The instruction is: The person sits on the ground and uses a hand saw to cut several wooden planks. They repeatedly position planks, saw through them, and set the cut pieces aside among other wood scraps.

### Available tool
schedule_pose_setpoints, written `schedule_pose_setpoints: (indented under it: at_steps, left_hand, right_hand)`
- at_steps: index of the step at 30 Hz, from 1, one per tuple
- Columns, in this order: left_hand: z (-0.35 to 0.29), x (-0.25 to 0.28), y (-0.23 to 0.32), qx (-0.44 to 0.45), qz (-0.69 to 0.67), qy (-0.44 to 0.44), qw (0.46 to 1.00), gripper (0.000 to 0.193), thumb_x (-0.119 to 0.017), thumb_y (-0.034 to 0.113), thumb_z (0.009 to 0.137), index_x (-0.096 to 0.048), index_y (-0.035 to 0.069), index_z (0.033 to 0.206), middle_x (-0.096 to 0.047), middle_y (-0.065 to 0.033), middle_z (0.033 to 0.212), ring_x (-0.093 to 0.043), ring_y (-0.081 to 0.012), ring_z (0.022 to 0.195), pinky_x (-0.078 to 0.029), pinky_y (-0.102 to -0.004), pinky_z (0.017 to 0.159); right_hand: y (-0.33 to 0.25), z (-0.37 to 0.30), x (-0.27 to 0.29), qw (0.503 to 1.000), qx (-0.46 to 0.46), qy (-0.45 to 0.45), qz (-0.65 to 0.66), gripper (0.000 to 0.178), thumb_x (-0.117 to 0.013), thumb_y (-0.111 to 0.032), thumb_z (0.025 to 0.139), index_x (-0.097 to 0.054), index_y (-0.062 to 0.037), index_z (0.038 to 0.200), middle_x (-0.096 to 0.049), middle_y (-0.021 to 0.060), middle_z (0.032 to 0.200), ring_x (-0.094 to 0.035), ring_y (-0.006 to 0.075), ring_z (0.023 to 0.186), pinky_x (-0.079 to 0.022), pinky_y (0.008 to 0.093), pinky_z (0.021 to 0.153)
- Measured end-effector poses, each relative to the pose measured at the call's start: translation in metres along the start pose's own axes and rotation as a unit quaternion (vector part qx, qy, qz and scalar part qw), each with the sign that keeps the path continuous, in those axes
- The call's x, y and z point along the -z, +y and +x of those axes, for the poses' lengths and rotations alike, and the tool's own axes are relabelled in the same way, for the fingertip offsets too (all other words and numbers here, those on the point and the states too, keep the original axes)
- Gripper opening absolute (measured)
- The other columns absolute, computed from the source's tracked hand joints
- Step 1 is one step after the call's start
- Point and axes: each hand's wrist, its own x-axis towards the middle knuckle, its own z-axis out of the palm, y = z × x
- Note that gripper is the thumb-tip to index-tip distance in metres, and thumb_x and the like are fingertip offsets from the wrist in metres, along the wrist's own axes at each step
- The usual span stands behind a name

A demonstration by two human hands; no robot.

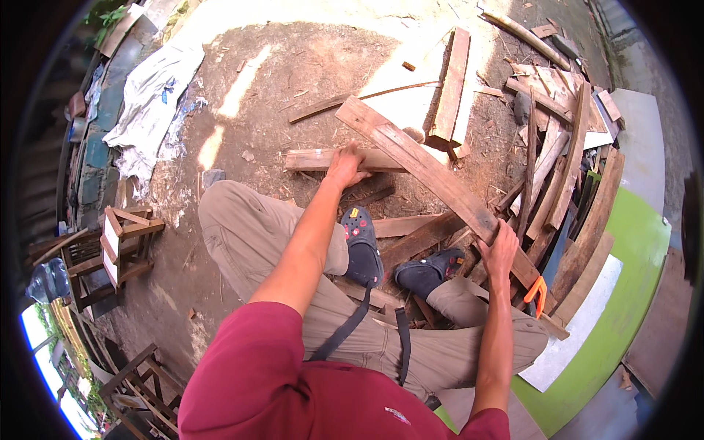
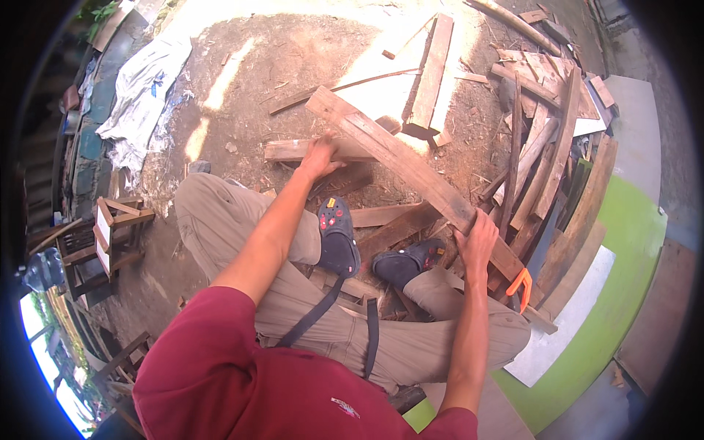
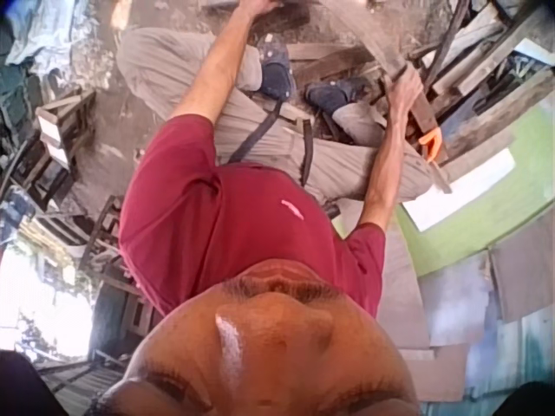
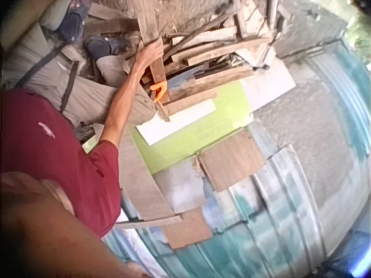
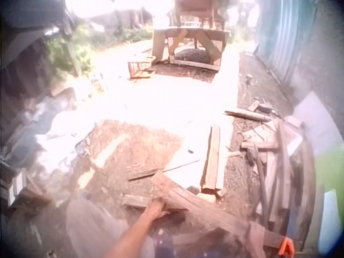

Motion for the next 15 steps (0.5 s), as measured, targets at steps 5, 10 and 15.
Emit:
schedule_pose_setpoints:
  at_steps: [5, 10, 15]
  left_hand:
    - [0.019, 0.005, 0.000, 0.081, -0.049, -0.065, 0.993, 0.076, -0.090, 0.034, 0.070, -0.056, 0.010, 0.134, -0.057, -0.0174, 0.129, -0.054, -0.0359, 0.124, -0.043, -0.0525, 0.102]
    - [0.022, 0.019, 0.032, 0.140, -0.007, 0.037, 0.989, 0.086, -0.087, 0.027, 0.071, -0.049, 0.015, 0.147, -0.057, -0.0170, 0.122, -0.056, -0.0353, 0.119, -0.046, -0.0538, 0.096]
    - [0.029, 0.024, 0.051, 0.155, 0.008, 0.005, 0.988, 0.095, -0.085, 0.037, 0.075, -0.039, 0.008, 0.154, -0.057, -0.0208, 0.126, -0.054, -0.0368, 0.122, -0.044, -0.0555, 0.093]
  right_hand:
    - [0.001, 0.001, -0.002, 1.000, -0.003, -0.002, 0.000, 0.086, -0.091, -0.016, 0.067, -0.048, -0.0016, 0.140, -0.057, 0.0192, 0.132, -0.052, 0.0367, 0.126, -0.037, 0.0470, 0.108]
    - [0.004, 0.007, 0.001, 1.000, -0.002, 0.019, 0.000, 0.086, -0.091, -0.015, 0.067, -0.048, -0.0024, 0.140, -0.058, 0.0174, 0.133, -0.053, 0.0362, 0.126, -0.037, 0.0466, 0.108]
    - [0.006, 0.014, -0.003, 1.000, -0.007, 0.023, 0.008, 0.085, -0.090, -0.016, 0.069, -0.048, -0.0023, 0.141, -0.057, 0.0185, 0.134, -0.052, 0.0360, 0.127, -0.037, 0.0471, 0.108]
